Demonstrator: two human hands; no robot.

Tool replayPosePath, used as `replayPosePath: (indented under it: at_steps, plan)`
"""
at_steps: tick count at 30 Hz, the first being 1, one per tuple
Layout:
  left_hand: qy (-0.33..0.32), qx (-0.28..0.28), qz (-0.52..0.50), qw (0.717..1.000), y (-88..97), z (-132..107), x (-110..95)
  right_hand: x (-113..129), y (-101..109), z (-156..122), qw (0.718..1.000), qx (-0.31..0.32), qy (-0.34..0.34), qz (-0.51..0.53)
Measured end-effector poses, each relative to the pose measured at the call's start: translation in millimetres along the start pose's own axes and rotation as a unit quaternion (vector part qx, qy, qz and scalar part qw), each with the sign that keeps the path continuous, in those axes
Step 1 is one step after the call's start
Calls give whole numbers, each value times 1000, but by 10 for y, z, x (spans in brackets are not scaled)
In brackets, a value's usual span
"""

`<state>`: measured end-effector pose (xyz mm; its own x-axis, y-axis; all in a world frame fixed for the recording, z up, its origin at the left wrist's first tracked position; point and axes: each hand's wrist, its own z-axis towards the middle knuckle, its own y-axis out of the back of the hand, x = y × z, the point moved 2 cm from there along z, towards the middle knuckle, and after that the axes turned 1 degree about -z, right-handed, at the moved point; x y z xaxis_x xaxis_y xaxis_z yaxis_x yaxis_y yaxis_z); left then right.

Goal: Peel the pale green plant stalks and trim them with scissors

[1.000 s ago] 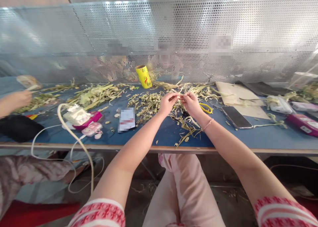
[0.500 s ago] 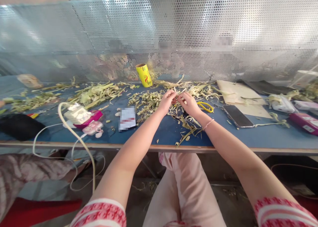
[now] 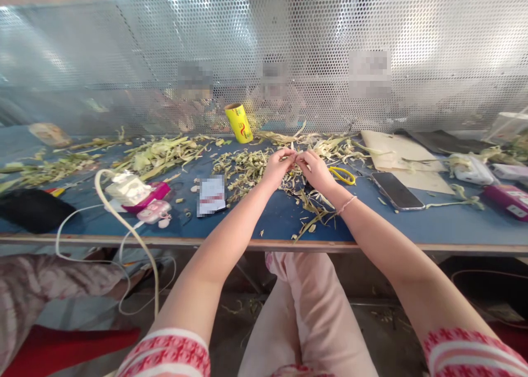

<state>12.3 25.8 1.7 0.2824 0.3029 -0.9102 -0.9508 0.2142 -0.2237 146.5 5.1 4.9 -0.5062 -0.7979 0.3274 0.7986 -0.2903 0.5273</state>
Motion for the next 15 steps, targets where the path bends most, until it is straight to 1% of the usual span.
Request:
replayPosePath:
  at_steps: [6, 9, 15]
  plan:
    - [-28, -23, 60, 998, 49, 31, 26, 15, 49, 4, 999, -23, -7, -23]
    - [-47, -19, 112, 992, 52, 21, -3, 9, 63, 15, 1000, -26, -12, -11]
    - [-82, 8, 206, 975, 7, -44, -85, -46, 55, 15, 996, -37, -81, 32]
